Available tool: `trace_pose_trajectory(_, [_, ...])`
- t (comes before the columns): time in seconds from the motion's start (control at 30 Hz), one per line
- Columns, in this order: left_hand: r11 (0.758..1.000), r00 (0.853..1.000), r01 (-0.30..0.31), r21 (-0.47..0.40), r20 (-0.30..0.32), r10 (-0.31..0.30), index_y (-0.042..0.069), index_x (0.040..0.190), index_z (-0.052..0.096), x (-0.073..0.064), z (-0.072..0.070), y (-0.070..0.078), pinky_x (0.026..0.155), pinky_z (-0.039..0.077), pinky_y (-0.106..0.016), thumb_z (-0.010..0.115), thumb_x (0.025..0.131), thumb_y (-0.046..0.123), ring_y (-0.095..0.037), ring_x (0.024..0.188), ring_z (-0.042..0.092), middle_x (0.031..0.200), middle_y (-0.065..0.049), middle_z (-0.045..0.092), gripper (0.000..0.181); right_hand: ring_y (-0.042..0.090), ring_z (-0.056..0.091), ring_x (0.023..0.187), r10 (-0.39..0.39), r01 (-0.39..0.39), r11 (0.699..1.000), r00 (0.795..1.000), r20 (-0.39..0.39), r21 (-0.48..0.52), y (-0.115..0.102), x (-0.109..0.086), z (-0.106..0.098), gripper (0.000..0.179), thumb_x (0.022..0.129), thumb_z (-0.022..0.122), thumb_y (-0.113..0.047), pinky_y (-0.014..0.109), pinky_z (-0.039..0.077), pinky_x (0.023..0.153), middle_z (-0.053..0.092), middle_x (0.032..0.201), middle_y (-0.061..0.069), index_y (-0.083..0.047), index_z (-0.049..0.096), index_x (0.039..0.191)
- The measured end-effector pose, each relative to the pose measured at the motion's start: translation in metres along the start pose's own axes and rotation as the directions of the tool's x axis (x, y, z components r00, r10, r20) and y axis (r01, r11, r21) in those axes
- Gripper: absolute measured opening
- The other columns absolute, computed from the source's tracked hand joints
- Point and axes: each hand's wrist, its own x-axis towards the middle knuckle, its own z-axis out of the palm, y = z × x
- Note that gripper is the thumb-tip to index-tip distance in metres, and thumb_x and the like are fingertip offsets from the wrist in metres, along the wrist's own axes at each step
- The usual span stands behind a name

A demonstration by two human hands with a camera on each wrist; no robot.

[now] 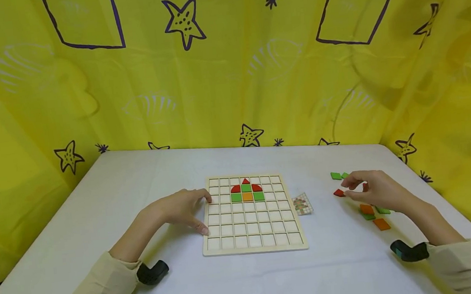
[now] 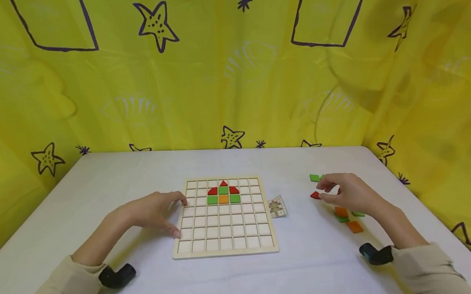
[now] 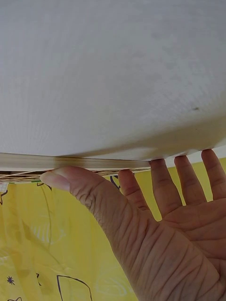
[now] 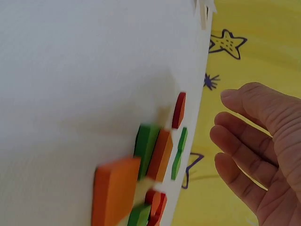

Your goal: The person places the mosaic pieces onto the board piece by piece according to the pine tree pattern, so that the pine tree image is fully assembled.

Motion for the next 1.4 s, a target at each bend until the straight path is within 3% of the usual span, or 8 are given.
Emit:
trace_pose_trajectory(0.23, [1.000,1.000,0.013,-0.003,0.004,-0.013,0.019,0.128,0.057,0.001,-0.001,0.000,0.101,0.045,-0.051,0.093,0.071,0.044,-0.028,0.112,0.055,0.124,-0.009,0.062,0.071,-0.001,0.059,0.083,0.072,-0.072,0.997,0.997,0.027,-0.006,0.016,-0.019,-0.011,0.019,0.084,0.081,-0.002,0.026,0.055,0.072,0.072,0.095,-0.001,-0.006,0.073,0.101])
trace_pose_trajectory(0.5, [1.000,1.000,0.004,-0.005,0.004,-0.004,0.018,0.128,0.057,0.001,0.000,-0.001,0.102,0.044,-0.053,0.093,0.071,0.045,-0.029,0.115,0.055,0.127,-0.011,0.062,0.072,-0.004,0.057,0.080,0.065,-0.066,0.995,0.998,-0.015,-0.077,0.041,-0.045,-0.020,0.020,0.082,0.083,-0.003,0.025,0.052,0.064,0.069,0.088,-0.009,-0.011,0.073,0.097])
trace_pose_trajectory(0.8, [1.000,1.000,0.010,-0.006,0.009,-0.010,0.018,0.128,0.057,0.000,-0.001,0.000,0.101,0.044,-0.052,0.093,0.071,0.043,-0.029,0.114,0.055,0.127,-0.011,0.061,0.072,-0.003,0.058,0.081,0.099,-0.098,0.989,0.995,0.001,-0.115,0.057,-0.068,-0.022,0.021,0.079,0.085,-0.006,0.025,0.050,0.063,0.071,0.089,-0.007,-0.012,0.074,0.096])
trace_pose_trajectory(1.4, [1.000,1.000,0.014,-0.003,0.006,-0.014,0.020,0.127,0.057,0.001,0.001,-0.002,0.101,0.045,-0.051,0.093,0.071,0.045,-0.028,0.114,0.054,0.127,-0.010,0.061,0.071,-0.004,0.058,0.080,0.183,-0.175,0.977,0.982,0.055,-0.122,0.069,-0.079,-0.019,0.021,0.081,0.085,-0.008,0.025,0.051,0.067,0.073,0.092,-0.004,-0.012,0.074,0.098])
